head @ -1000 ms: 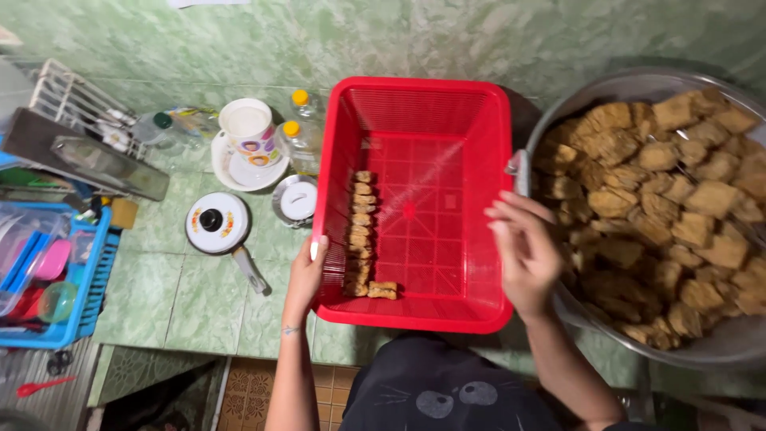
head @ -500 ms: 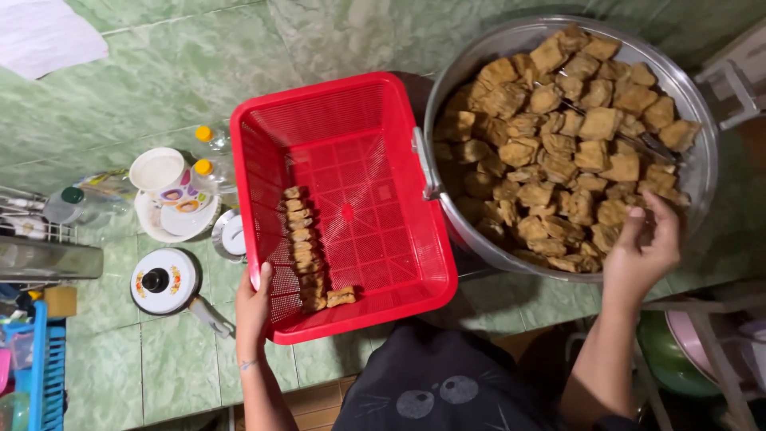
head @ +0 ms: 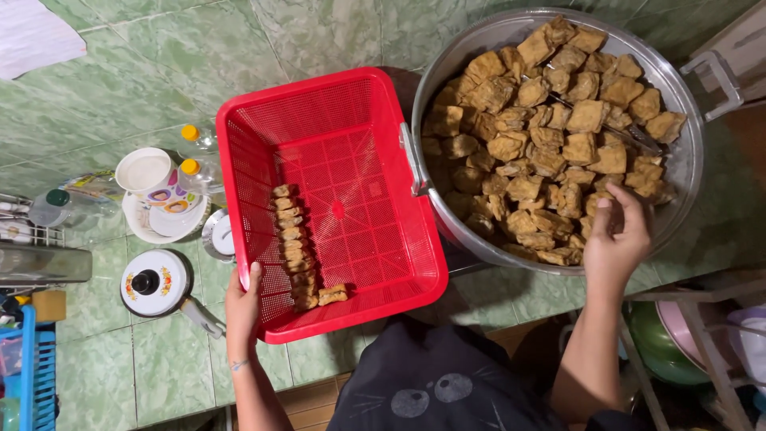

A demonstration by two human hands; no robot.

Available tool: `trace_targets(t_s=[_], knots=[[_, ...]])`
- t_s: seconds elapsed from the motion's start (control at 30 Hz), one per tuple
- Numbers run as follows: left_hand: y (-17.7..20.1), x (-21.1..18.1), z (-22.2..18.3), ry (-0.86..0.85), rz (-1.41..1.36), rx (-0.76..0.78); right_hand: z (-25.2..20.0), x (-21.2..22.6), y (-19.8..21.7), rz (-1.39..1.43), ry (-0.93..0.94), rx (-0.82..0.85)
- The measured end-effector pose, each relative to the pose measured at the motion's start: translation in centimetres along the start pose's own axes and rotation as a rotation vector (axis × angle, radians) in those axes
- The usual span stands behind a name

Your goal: Organizing fried food pieces from a large pot into neat rows in a plastic basket

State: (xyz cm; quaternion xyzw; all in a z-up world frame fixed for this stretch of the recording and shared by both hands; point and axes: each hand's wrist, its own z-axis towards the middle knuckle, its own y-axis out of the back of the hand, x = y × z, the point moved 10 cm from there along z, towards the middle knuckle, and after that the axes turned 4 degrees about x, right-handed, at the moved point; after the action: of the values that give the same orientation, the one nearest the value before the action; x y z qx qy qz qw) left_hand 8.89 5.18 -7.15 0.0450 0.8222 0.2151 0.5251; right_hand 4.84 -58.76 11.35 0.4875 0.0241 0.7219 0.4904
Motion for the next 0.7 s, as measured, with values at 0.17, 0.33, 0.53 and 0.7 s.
trace_targets(t_s=[0.17, 0.33, 0.53, 0.7], knots=[[0.0, 0.2, 0.0, 0.005, 0.008, -0.002, 0.8, 0.6, -0.6, -0.018, 0.003, 0.078], [0.0, -0.1, 0.0, 0.015, 0.014, 0.0, 4.4, 2.6, -3.6, -0.138, 0.134, 0.331], [-0.1, 0.4, 0.3, -0.004, -0.016, 0.005, 9.6, 1.8, -9.8, -0.414, 0.209, 0.661], [-0.1, -0.8, -0.5, 0.028, -0.016, 0.008, 10.6, -0.6, -15.6, -0.652, 0.049, 1.004]])
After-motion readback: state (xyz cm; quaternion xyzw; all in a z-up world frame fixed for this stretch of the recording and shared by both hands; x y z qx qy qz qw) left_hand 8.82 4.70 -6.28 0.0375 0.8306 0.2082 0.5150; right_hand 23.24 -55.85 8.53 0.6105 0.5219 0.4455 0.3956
